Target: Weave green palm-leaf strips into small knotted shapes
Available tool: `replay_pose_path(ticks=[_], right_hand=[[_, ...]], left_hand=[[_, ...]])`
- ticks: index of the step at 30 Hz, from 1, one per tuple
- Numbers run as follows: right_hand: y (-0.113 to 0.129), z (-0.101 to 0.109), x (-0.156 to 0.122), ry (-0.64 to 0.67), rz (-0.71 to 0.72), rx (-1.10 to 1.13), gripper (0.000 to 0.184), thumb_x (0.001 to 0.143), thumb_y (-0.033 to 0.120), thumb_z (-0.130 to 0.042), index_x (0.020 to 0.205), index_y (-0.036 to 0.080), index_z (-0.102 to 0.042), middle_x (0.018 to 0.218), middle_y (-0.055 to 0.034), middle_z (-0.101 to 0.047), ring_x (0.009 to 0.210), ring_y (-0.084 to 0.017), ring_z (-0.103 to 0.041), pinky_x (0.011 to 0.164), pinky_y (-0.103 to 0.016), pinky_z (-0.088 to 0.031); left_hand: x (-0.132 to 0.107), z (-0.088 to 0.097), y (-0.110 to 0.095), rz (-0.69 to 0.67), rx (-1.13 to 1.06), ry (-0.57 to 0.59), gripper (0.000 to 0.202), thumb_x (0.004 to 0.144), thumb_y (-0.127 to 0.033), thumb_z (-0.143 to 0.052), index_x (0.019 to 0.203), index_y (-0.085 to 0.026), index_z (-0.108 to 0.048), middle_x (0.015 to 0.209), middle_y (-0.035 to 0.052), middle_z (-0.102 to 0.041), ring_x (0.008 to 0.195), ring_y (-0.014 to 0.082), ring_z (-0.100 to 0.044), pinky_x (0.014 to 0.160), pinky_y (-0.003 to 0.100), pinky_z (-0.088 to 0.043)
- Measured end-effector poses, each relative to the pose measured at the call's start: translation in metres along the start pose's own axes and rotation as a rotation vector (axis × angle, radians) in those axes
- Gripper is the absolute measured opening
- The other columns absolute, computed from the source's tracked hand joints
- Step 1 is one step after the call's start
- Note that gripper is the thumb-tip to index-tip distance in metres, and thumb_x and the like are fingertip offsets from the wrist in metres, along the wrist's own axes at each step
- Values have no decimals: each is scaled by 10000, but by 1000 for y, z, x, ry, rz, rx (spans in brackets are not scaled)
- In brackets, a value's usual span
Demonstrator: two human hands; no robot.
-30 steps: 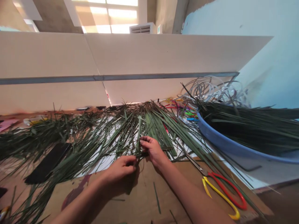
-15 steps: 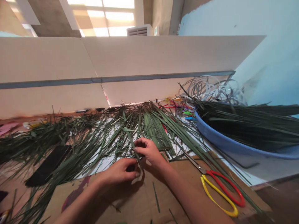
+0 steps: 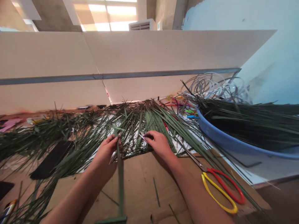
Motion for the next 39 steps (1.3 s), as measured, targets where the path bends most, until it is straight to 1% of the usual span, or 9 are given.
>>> replay_pose_path(ticks=[5,9,14,17,21,28,32,35,39], right_hand=[[-17,-3,2,205,56,-449,269,798,165,-647,1050,193,-739,985,-69,-693,924,-217,-631,794,-294,-415],[-18,-13,1,122,21,-613,284,851,222,-628,1127,192,-688,1048,-85,-661,929,-225,-627,729,-287,-377],[-19,-20,3,92,-66,-738,192,897,193,-526,1012,179,-679,1003,-107,-666,864,-236,-625,686,-312,-334],[-21,-15,3,104,-118,-628,157,897,199,-475,872,180,-629,922,-93,-651,818,-221,-597,679,-314,-322],[-4,-15,-3,124,-72,-187,49,783,208,-481,758,212,-523,801,-37,-597,756,-198,-531,667,-303,-338],[41,-38,-22,250,-183,541,205,672,257,-513,867,228,-568,711,17,-586,645,-172,-521,612,-294,-388],[50,-41,-24,252,-190,559,207,671,246,-507,872,233,-553,729,28,-545,622,-161,-512,586,-288,-391],[60,-36,-20,224,-53,373,229,725,252,-506,927,227,-610,811,0,-596,738,-188,-542,654,-299,-416],[67,-33,-16,185,48,69,288,880,459,-526,961,214,-654,943,-57,-679,910,-255,-603,817,-360,-459]], left_hand=[[14,18,-2,-53,72,-31,418,623,-443,-849,901,-162,-713,578,-63,-511,486,71,-400,471,195,-310],[9,9,2,-36,178,10,432,641,-502,-830,876,-156,-720,545,-69,-475,476,70,-356,464,201,-245],[0,-1,-8,-102,263,31,428,683,-557,-790,811,-163,-683,565,-56,-511,506,85,-391,499,215,-279],[-3,-5,-15,-147,282,60,430,727,-581,-746,808,-166,-670,531,-62,-481,496,89,-378,502,222,-275],[-6,-7,-19,-164,292,74,439,750,-602,-708,802,-169,-659,492,-65,-458,468,93,-364,487,227,-263],[-10,-11,-18,-173,263,89,402,763,-579,-692,783,-181,-639,491,-75,-443,446,88,-354,465,226,-250],[-11,-13,-15,-173,238,98,363,777,-541,-681,780,-183,-626,489,-88,-412,442,81,-324,465,226,-242],[-9,-15,-13,-173,220,118,350,774,-528,-672,772,-183,-617,488,-92,-397,443,83,-321,466,229,-246],[-8,-14,-13,-184,224,110,333,771,-517,-660,755,-191,-591,510,-90,-398,454,86,-339,475,233,-258]])
Point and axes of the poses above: each hand's wrist, its own x-axis towards the middle knuckle, its own z-axis out of the back of the hand, y = z × x, the point moved 8 cm from there along x, towards the middle knuckle
